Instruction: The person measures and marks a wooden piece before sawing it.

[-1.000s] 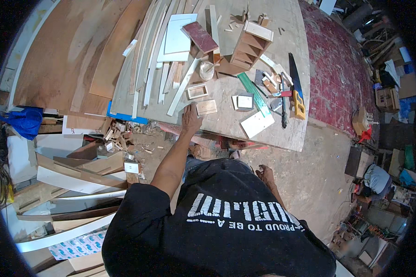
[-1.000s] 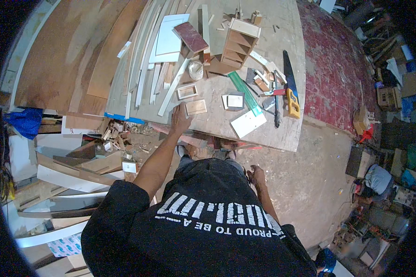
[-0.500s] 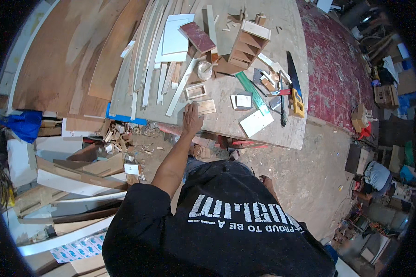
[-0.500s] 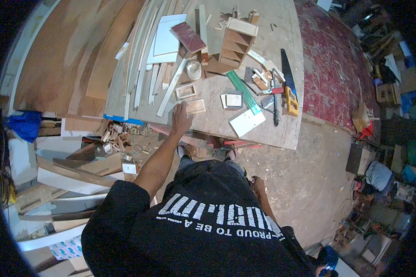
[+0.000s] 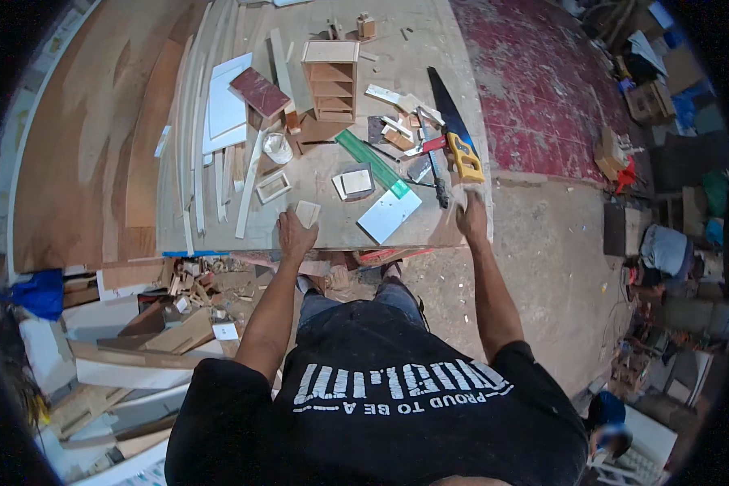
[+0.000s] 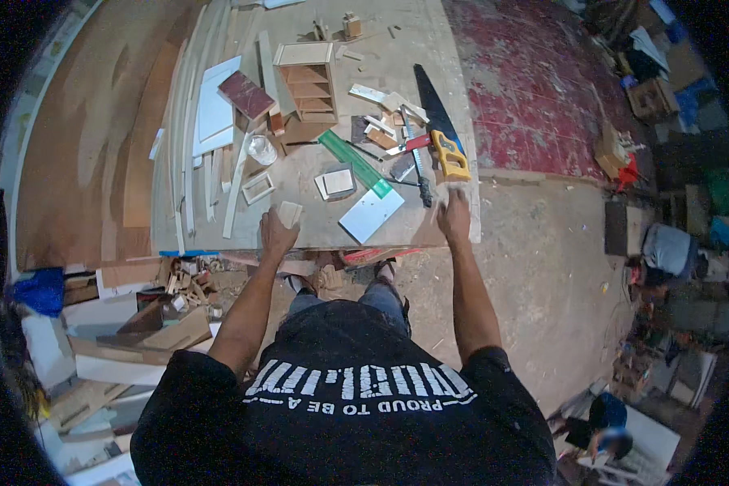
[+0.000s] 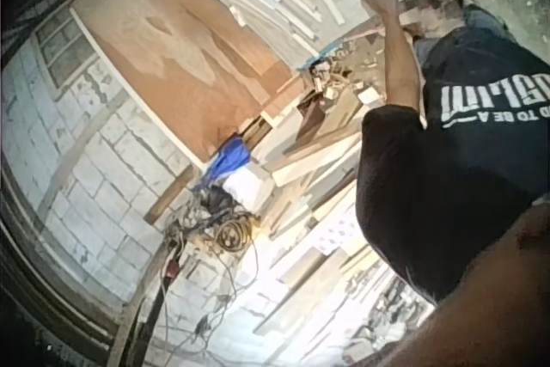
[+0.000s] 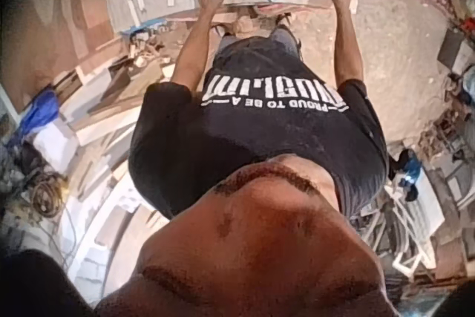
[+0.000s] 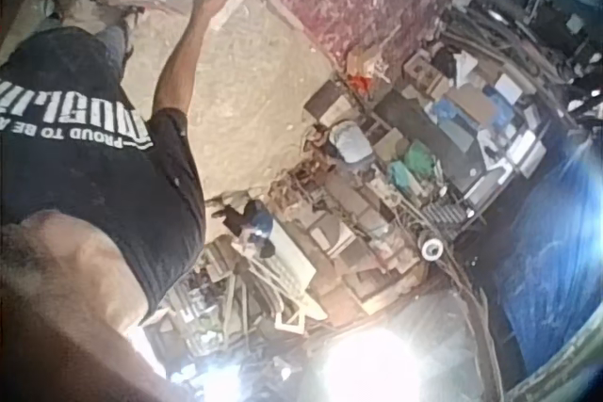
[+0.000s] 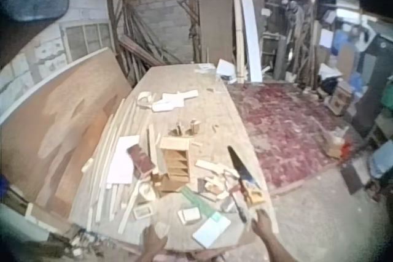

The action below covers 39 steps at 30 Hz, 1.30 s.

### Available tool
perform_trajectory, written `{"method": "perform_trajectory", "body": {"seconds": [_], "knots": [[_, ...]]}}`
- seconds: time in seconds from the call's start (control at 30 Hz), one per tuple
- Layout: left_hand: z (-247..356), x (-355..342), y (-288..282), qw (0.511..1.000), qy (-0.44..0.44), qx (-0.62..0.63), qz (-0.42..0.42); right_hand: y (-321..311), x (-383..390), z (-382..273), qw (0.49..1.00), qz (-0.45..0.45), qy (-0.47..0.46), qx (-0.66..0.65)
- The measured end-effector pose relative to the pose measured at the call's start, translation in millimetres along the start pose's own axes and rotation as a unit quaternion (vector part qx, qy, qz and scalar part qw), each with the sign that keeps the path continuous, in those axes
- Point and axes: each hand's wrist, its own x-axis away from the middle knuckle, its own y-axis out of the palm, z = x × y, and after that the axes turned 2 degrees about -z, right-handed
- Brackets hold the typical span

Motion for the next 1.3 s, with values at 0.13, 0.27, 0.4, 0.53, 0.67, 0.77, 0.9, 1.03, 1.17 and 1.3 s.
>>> {"method": "perform_trajectory", "body": {"seconds": [0.13,0.27,0.4,0.53,0.67,0.77,0.9,1.03,1.17,1.3], "knots": [[34,25,-5,0.996,-0.031,0.073,0.048,3,-71,26,0.992,-0.029,-0.062,0.109],[81,53,-15,0.979,-0.038,0.197,0.049,8,-96,58,0.978,-0.083,-0.115,0.154],[82,68,-6,0.893,-0.073,0.444,-0.017,-1,-111,40,0.968,-0.152,-0.14,0.146],[112,69,11,0.802,-0.145,0.571,-0.096,-41,-112,60,0.976,0.098,-0.193,0.021],[129,72,28,0.786,-0.121,0.59,-0.143,-115,-64,0,0.987,0.103,-0.083,-0.088],[174,80,36,0.822,-0.061,0.539,-0.173,-163,10,-3,0.937,0.226,-0.039,-0.262],[208,75,94,0.855,0.059,0.467,-0.216,-205,130,-2,0.883,0.15,0.208,-0.394],[270,94,135,0.859,0.046,0.434,-0.268,-211,229,10,0.836,0.261,0.257,-0.41],[284,77,171,0.915,0.073,0.32,-0.235,-214,275,10,0.785,0.237,0.321,-0.473],[321,76,200,0.933,0.086,0.302,-0.178,-214,292,22,0.782,0.24,0.349,-0.458]]}}
